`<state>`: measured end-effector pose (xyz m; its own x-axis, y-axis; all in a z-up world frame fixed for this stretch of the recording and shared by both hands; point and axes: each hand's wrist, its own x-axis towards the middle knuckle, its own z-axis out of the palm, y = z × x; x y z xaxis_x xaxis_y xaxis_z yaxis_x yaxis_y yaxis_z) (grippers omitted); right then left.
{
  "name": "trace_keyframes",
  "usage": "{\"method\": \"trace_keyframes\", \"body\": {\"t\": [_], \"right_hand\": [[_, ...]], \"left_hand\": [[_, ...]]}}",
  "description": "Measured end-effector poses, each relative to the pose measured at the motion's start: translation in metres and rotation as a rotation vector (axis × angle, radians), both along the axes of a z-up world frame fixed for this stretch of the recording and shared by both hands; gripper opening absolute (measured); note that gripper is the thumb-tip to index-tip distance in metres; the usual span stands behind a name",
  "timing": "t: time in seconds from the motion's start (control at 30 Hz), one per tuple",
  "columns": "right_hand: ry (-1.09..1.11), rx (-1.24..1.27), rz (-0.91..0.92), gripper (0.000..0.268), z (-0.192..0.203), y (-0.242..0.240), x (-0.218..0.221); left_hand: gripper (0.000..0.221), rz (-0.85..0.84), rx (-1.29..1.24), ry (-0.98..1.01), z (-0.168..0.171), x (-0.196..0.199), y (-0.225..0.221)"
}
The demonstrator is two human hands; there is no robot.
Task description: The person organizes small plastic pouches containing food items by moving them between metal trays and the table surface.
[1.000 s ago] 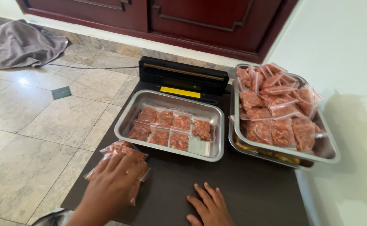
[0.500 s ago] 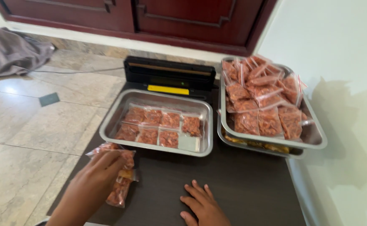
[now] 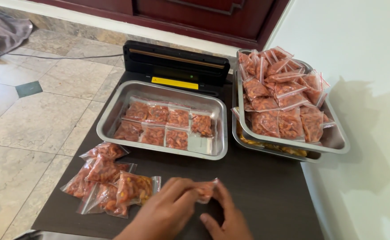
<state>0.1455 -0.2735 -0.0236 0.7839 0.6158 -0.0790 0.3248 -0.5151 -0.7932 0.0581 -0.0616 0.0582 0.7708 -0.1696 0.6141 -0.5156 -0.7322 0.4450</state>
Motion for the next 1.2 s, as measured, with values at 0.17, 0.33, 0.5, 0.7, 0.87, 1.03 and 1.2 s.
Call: {"method": "trace_keyframes", "body": {"t": [0.17, 0.33, 0.5, 0.7, 0.87, 1.03, 1.2], "right_hand": [[0.332, 0.630, -0.375, 0.079, 0.011, -0.009, 0.002], [0.293, 0.665, -0.627, 0.061, 0.008, -0.019, 0.007], [0.381, 0.718, -0.769, 0.069, 0.008, -0.036, 0.012], [0.400, 0.902, -0.453, 0.084, -0.001, -0.065, 0.020], [0.285, 0.897, -0.404, 0.080, 0.004, -0.059, 0.018], [0.394, 0.806, -0.506, 0.068, 0.018, -0.057, 0.024], [0.368, 0.808, -0.506, 0.047, 0.009, -0.059, 0.026]], "left_hand": [[0.056, 0.174, -0.601, 0.906, -0.005, 0.027, -0.033], [0.031, -0.019, -1.260, 1.131, -0.023, 0.056, -0.067], [0.029, -0.058, -1.357, 1.131, -0.021, 0.073, -0.079], [0.019, 0.021, -0.864, 1.245, -0.014, 0.090, -0.084], [0.024, -0.197, -1.286, 1.065, -0.031, 0.091, -0.092], [0.014, -0.273, -1.466, 0.907, -0.075, 0.092, -0.102], [0.020, -0.219, -1.385, 0.893, -0.074, 0.093, -0.100]]}}
